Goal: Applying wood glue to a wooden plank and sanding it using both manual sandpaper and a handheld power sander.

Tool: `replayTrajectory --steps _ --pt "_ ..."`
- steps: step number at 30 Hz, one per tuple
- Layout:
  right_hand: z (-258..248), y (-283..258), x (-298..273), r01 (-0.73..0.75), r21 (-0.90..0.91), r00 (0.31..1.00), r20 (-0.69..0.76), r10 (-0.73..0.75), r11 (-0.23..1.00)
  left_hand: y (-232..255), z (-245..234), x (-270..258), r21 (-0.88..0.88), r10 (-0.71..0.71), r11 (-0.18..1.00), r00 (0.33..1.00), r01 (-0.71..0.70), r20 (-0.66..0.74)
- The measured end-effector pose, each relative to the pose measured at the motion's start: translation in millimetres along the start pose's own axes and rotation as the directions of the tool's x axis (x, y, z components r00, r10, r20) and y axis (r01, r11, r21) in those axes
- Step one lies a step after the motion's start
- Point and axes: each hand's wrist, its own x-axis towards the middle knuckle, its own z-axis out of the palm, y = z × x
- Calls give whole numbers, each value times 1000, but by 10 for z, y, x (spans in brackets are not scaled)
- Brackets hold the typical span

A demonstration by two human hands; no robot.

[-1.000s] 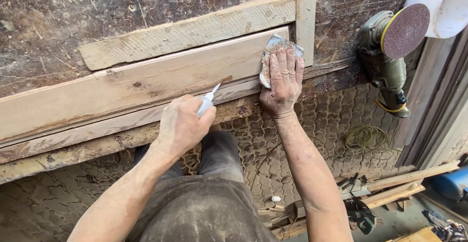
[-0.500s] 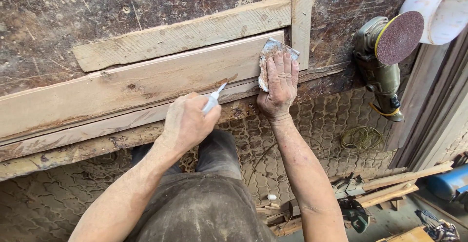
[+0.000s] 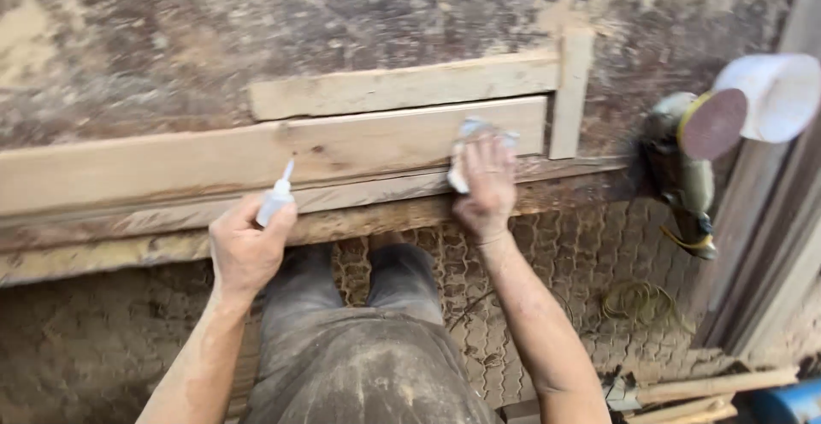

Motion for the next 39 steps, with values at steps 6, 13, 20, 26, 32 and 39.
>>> replayTrajectory --steps 6,13,20,26,32,39 --pt "590 -1874 564 161 102 846 498 -191 982 -497 -545 -265 -102 -255 964 960 244 -116" --pt "304 -1508 611 437 -136 666 713 -219 889 -596 -607 -238 -121 -192 976 977 180 -97" --pt "363 -1064 294 67 3 992 106 -67 998 -449 -599 45 -76 37 996 999 -39 -24" --pt "493 -2141 469 169 216 874 419 -247 962 -380 -588 30 -34 49 998 999 -49 -13" --pt "160 -728 237 268 -119 873 450 -188 956 -465 -236 88 127 -93 990 968 64 232" --pt "-157 -109 319 -8 -172 999 -48 0 985 -170 -9 265 85 31 995 984 -46 177"
